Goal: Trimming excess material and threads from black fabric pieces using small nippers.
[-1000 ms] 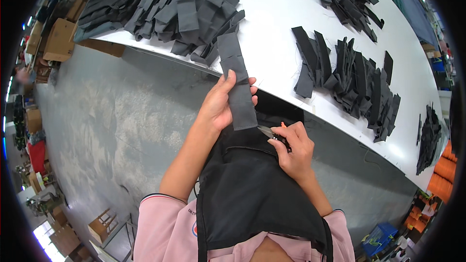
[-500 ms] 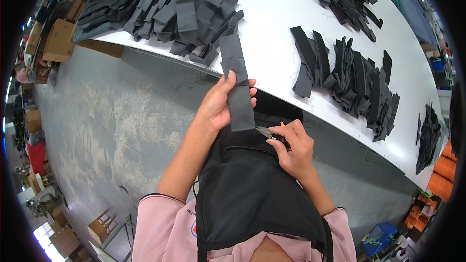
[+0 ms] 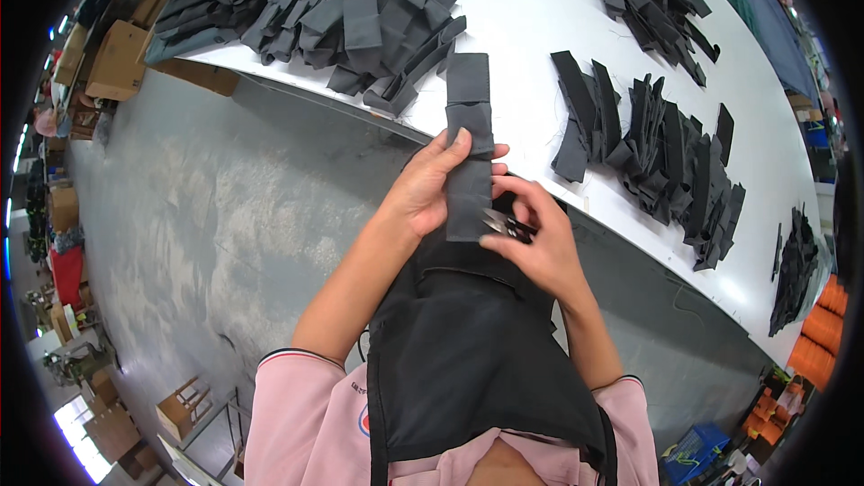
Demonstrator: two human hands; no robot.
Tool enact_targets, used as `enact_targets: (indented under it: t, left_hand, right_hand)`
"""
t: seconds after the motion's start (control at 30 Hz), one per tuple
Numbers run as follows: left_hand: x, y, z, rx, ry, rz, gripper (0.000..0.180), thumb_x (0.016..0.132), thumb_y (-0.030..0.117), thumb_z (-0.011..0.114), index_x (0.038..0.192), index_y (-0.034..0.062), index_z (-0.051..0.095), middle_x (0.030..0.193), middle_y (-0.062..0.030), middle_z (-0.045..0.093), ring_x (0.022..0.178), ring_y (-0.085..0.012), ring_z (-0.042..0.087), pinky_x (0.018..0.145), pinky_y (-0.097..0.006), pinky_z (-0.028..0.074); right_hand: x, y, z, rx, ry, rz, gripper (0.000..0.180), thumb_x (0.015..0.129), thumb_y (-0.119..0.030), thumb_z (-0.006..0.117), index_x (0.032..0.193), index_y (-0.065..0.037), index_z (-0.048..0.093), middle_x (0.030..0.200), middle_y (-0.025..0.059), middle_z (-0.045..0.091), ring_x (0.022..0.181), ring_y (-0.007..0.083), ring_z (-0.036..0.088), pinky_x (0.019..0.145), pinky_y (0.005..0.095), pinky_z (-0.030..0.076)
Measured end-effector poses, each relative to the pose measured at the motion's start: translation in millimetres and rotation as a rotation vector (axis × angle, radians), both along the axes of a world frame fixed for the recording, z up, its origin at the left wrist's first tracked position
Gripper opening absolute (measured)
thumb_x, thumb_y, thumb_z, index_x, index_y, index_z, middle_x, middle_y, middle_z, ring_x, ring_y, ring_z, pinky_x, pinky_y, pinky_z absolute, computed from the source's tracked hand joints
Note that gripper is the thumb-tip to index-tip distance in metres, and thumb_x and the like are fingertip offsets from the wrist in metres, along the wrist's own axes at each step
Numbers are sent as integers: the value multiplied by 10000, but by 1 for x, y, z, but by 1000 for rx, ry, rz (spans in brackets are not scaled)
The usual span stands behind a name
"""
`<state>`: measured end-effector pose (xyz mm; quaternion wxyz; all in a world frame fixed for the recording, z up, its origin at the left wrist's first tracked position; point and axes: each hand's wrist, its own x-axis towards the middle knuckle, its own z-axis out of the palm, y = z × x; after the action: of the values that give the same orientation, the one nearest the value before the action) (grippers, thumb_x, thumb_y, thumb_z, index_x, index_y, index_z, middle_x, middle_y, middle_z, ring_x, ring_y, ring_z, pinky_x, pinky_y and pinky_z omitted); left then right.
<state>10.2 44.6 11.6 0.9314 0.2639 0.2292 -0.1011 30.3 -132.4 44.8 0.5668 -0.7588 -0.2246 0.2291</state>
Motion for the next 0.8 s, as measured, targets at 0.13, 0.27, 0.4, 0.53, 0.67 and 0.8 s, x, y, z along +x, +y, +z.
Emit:
enact_targets:
  t: [0.13, 0.27, 0.4, 0.53, 0.67, 0.8]
  left_hand:
    - [4, -2, 6, 42, -17, -28, 368, 952, 299, 508, 1224, 59, 445, 1182, -148, 583, 957, -219, 620, 779, -413, 564]
    - [-2, -3, 15, 106, -22, -34, 368, 962, 325, 478, 1235, 82, 431, 1185, -145, 583, 939, -216, 624, 761, -407, 563]
    - [-2, -16, 25, 203, -2, -11, 352, 967, 331, 467, 1219, 88, 422, 1142, -145, 605, 852, -196, 641, 690, -365, 573]
    - [-4, -24, 22, 324, -39, 40, 363, 985, 317, 437, 1232, 55, 385, 1051, -161, 631, 694, -173, 634, 563, -293, 547]
    - [-7, -18, 18, 388, -56, 76, 358, 987, 313, 435, 1225, 50, 393, 1024, -161, 638, 661, -164, 631, 542, -276, 542]
    - [-5, -20, 21, 366, -47, 66, 362, 984, 310, 442, 1228, 47, 396, 1023, -165, 638, 668, -169, 635, 543, -280, 543]
  right_hand:
    - [-10, -5, -7, 84, -279, 171, 292, 585, 87, 644, 844, -47, 655, 686, 37, 457, 595, 149, 459, 529, 263, 364]
    - [-29, -11, -6, -56, -744, 226, 270, 555, 18, 624, 805, -83, 642, 684, 39, 463, 569, 190, 540, 461, 298, 406]
    - [-36, -8, -9, -57, -869, 201, 257, 583, -29, 629, 832, -91, 642, 678, 34, 448, 569, 176, 542, 479, 288, 424]
    - [-40, -11, -9, -77, -696, 225, 342, 606, -31, 671, 940, -102, 645, 713, 45, 482, 594, 201, 561, 519, 301, 457]
    - [-36, -22, 11, -70, -386, -31, 417, 639, -84, 770, 1029, -106, 622, 853, 73, 577, 659, 238, 582, 577, 302, 476]
    - [-32, -27, 4, -211, -643, -141, 370, 654, -88, 763, 1001, -96, 636, 818, 48, 555, 627, 193, 559, 533, 299, 441]
